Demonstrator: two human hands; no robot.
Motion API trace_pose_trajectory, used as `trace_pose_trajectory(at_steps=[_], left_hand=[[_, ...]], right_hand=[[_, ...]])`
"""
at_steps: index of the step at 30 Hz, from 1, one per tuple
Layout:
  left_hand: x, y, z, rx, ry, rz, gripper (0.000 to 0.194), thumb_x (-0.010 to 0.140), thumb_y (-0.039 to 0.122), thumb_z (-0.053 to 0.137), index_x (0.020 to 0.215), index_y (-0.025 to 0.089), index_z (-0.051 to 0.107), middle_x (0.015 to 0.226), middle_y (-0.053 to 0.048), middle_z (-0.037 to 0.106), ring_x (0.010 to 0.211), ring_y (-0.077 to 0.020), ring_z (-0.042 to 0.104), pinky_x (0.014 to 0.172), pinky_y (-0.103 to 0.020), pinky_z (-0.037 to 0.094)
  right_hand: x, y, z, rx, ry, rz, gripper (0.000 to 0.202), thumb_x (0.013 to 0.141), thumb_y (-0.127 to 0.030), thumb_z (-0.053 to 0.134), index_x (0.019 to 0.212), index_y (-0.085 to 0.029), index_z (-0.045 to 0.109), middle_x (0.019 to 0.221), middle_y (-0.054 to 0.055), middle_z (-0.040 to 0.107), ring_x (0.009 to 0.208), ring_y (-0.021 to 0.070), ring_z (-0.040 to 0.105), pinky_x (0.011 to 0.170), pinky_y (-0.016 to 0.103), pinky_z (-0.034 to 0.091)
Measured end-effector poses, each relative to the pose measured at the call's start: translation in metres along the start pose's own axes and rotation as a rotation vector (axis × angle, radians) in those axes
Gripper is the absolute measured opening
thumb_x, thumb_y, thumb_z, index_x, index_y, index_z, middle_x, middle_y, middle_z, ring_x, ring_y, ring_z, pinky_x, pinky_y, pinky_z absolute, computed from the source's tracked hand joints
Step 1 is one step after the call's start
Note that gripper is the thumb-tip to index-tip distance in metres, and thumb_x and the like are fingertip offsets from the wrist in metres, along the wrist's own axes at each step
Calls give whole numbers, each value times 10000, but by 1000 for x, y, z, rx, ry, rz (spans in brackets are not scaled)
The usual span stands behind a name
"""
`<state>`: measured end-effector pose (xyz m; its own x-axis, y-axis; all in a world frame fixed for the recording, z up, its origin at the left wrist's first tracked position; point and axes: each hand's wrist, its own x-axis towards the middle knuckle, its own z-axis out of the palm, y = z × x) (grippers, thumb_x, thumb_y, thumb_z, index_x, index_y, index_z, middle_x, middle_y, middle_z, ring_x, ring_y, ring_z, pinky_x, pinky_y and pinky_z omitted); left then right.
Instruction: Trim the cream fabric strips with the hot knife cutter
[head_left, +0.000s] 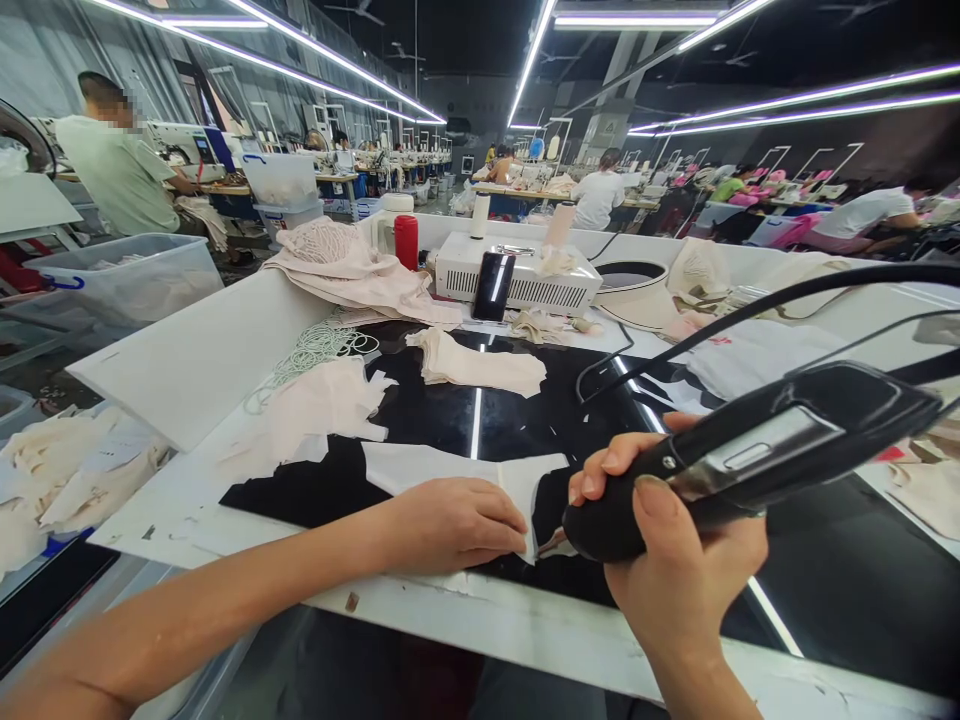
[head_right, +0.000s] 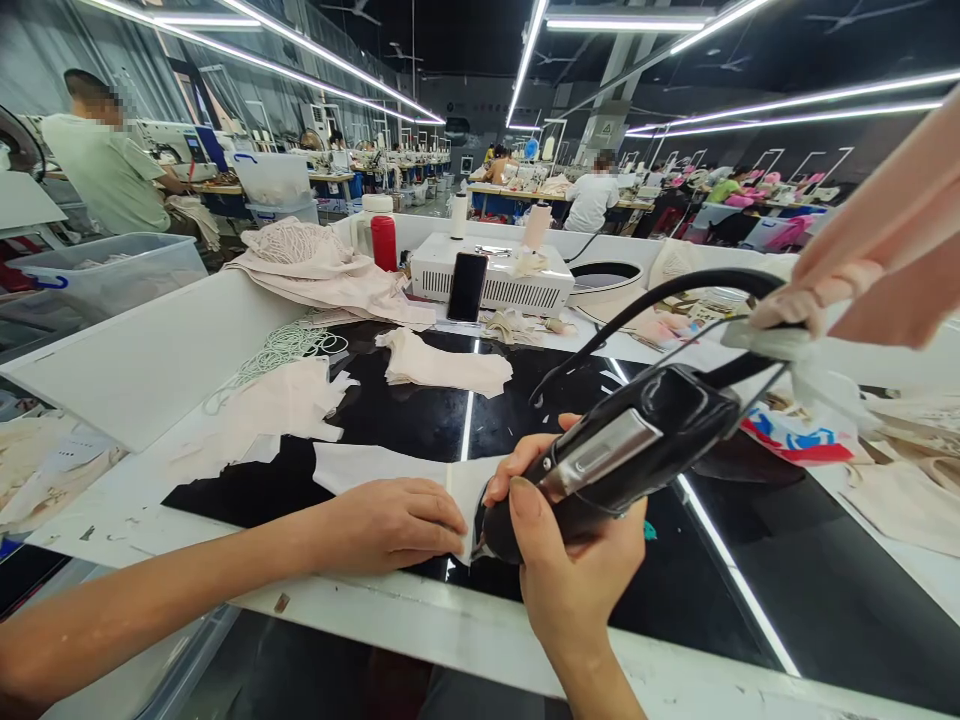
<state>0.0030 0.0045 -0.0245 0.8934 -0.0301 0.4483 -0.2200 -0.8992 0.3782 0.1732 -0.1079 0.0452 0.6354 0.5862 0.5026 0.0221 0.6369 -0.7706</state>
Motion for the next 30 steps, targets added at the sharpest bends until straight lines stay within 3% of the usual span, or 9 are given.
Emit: trace_pose_trajectory(at_steps=[30], left_hand=[[1,-1,-2,-3,17,28,210,1179,197,587,1186,129,786,1241,-113,825,1118,-224,769,1012,-311,605]], right_hand=[[-3,-1,0,6,-20,-11,476,851,-373,982,1206,-260,685,808,-25,722,575,181,668,518,328,608]])
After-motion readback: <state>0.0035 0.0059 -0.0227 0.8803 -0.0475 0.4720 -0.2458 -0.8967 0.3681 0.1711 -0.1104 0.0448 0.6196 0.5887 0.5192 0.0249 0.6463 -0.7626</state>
